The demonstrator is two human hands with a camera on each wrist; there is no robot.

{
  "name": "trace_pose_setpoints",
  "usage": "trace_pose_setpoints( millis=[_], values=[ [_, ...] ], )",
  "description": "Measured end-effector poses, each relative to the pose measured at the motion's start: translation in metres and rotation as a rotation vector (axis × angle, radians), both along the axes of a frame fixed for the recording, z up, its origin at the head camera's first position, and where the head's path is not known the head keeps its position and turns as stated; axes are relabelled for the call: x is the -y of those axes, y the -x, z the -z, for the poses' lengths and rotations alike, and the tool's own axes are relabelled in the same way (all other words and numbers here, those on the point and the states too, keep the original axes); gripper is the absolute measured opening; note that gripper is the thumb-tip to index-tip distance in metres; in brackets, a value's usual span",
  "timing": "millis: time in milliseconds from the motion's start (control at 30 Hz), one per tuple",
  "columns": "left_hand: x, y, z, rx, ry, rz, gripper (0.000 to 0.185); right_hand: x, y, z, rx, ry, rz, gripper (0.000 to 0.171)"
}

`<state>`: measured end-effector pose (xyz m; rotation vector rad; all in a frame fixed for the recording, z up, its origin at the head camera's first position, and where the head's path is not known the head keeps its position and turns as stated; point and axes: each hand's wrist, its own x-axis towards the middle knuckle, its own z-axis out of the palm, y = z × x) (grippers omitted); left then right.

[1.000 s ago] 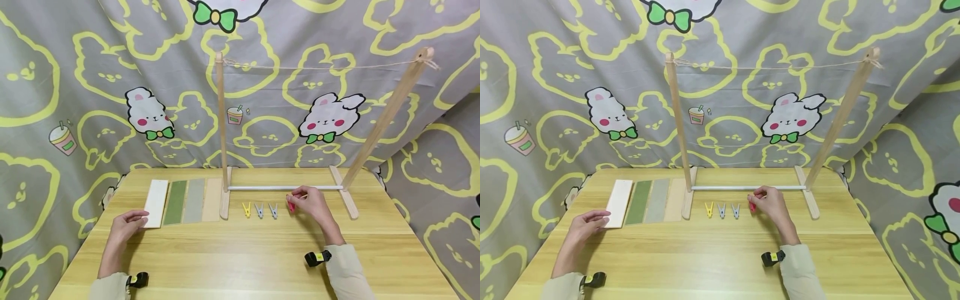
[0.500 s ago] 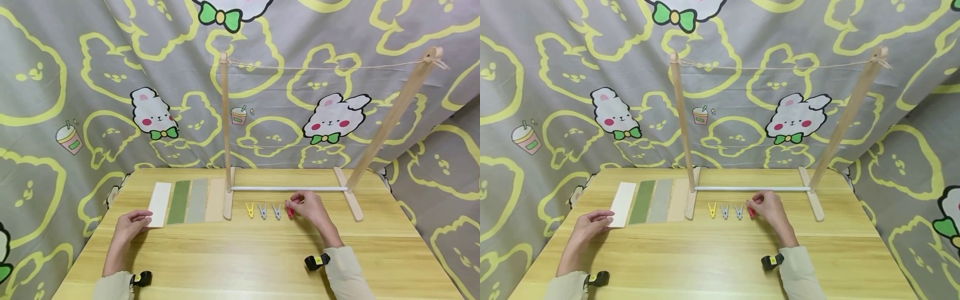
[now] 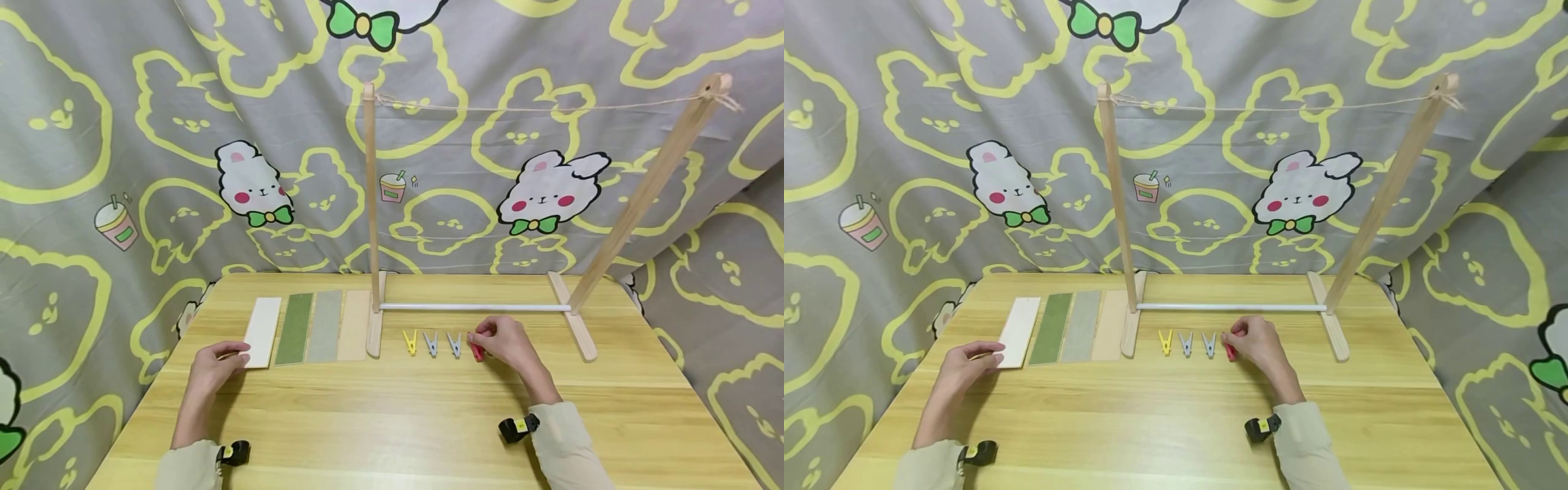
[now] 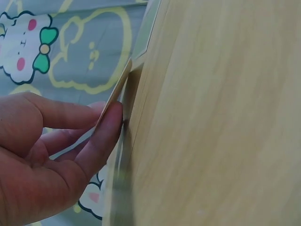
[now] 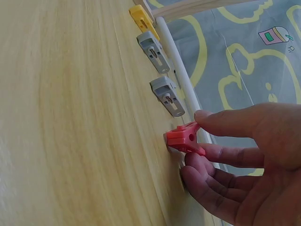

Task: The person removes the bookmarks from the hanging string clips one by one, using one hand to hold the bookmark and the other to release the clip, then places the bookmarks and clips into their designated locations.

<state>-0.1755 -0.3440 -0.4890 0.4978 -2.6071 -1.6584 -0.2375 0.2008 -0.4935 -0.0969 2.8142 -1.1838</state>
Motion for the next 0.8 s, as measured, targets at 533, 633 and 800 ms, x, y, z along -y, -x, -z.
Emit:
trace_pose_setpoints(
  millis=[533,633,800],
  values=[
    [-0.0079,-0.0002,-0.0089,-0.037,0.132,0.059,0.037,0.0014,0.0037,0.0049,-0.005,-0.081,0.018,0.018],
    [-0.0073,0.0014,-0.0090,-0.040,0.132,0.076,0.038,0.0019,0.0026,0.0070,-0.007,-0.088,0.016,0.018],
    [-0.0054,0.0018,-0.0081,-0.030,0.142,0.107,0.040,0.0027,-0.0006,0.0081,0.000,-0.073,0.020,0.019]
  ],
)
